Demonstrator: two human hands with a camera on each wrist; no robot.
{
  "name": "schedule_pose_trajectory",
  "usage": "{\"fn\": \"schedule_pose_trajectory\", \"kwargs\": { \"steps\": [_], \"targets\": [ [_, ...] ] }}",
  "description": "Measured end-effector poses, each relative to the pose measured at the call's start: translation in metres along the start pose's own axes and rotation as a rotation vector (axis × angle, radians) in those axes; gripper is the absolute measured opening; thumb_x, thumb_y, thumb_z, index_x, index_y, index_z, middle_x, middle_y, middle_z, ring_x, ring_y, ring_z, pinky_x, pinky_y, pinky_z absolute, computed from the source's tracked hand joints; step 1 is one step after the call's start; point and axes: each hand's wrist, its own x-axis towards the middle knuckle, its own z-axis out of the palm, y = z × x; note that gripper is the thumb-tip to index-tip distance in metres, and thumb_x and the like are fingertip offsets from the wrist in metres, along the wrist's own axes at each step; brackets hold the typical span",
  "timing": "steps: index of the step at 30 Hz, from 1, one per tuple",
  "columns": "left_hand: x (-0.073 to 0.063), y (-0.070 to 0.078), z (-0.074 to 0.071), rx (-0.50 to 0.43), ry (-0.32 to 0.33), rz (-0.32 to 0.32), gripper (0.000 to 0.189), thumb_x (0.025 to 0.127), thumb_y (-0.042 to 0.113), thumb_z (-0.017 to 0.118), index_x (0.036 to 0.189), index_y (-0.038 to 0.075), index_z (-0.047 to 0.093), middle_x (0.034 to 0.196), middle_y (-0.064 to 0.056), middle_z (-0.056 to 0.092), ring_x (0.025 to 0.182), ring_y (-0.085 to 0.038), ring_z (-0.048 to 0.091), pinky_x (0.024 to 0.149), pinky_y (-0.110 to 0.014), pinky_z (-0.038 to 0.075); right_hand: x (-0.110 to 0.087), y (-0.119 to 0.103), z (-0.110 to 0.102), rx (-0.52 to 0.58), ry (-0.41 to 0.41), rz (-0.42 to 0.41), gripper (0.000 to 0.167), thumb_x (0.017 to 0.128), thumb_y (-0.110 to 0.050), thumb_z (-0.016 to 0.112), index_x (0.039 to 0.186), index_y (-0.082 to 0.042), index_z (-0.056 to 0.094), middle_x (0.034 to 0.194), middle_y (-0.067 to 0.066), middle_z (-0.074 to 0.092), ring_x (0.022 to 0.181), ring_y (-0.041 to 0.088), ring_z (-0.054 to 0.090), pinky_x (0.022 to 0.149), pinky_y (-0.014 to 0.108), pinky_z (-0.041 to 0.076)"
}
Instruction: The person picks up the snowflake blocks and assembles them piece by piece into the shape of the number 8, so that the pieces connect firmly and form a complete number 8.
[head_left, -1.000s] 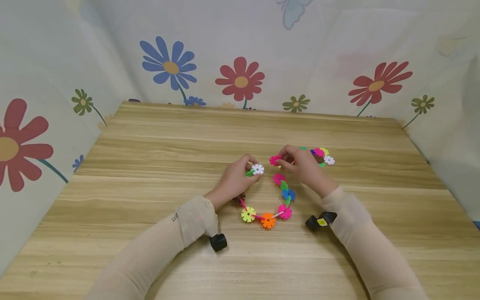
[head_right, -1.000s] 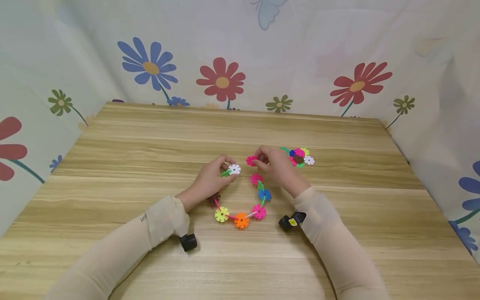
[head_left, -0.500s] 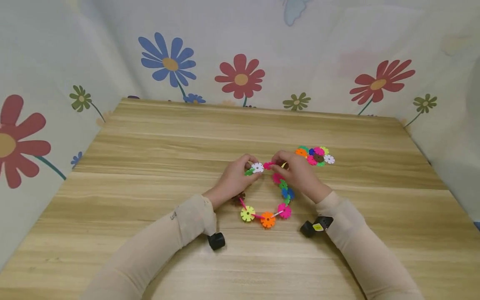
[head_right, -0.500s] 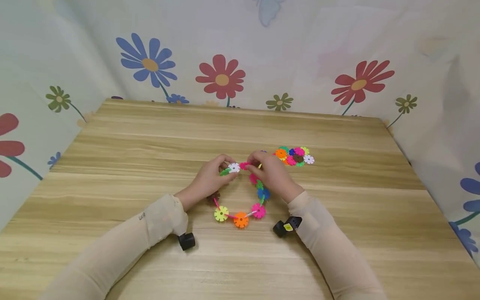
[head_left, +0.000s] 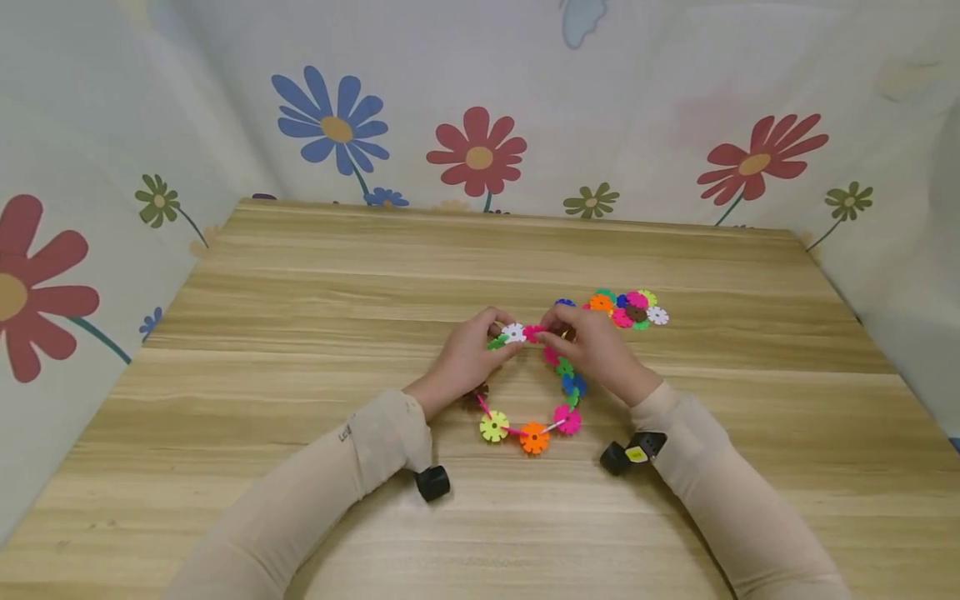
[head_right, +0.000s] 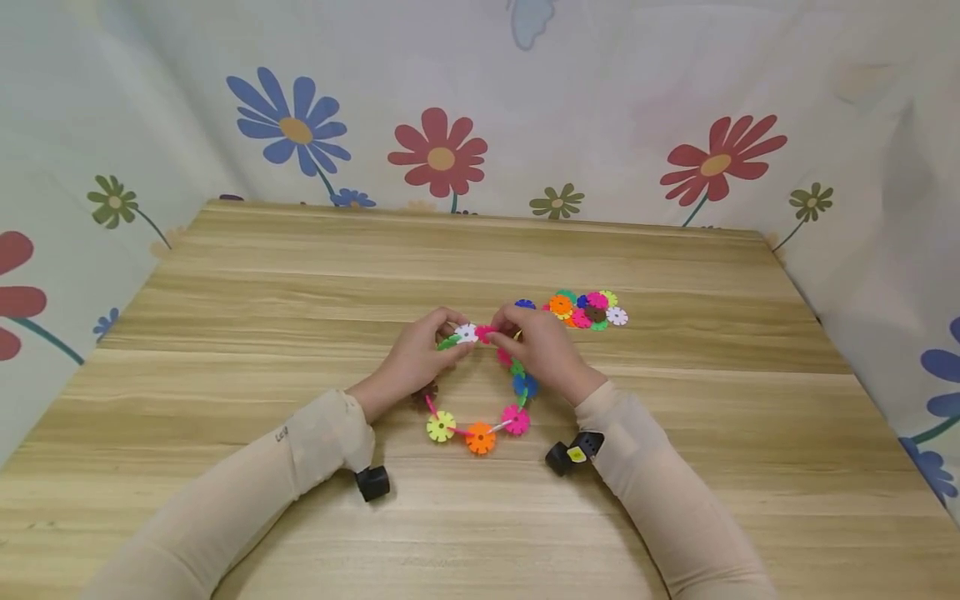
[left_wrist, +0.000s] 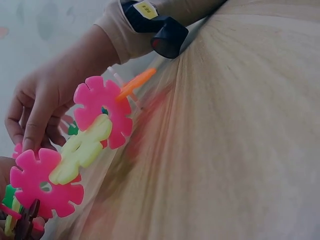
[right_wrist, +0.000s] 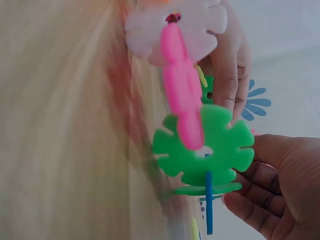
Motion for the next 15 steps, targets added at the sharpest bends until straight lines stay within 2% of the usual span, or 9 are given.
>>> {"fn": "schedule_pose_trajectory", "kwargs": {
  "steps": [6,10,15],
  "targets": [
    [0.0,0.0,0.001,0.017,-0.002,-0.001,0.035,0.089,0.026,0.069,0.118,0.008,0.059,0.106,-0.011,0.067,0.1,-0.025,0.061,0.089,-0.039,0.051,-0.001,0.002,0.01,-0.013,0.057,-0.011,0.007,0.088,-0.014,0.069,0.087,-0.007,0.066,0.079,0.004,0.07,0.071,0.017,0.062,0.069,0.031,0.054],
    [-0.001,0.001,0.001,0.037,-0.002,-0.008,0.036,0.09,0.024,0.068,0.119,0.006,0.059,0.105,-0.012,0.066,0.098,-0.024,0.06,0.089,-0.039,0.051,-0.001,0.005,0.017,0.029,0.103,-0.02,0.007,0.086,-0.011,0.07,0.086,-0.006,0.066,0.077,0.006,0.071,0.073,0.019,0.066,0.073,0.036,0.057],
    [-0.001,0.001,0.002,0.05,0.004,-0.006,0.037,0.09,0.024,0.068,0.12,0.005,0.06,0.102,-0.011,0.067,0.09,-0.021,0.059,0.084,-0.035,0.051,-0.002,0.007,0.019,0.087,0.108,0.01,0.007,0.087,-0.012,0.07,0.087,-0.005,0.067,0.079,0.006,0.071,0.076,0.019,0.064,0.075,0.036,0.055]
  ]
}}
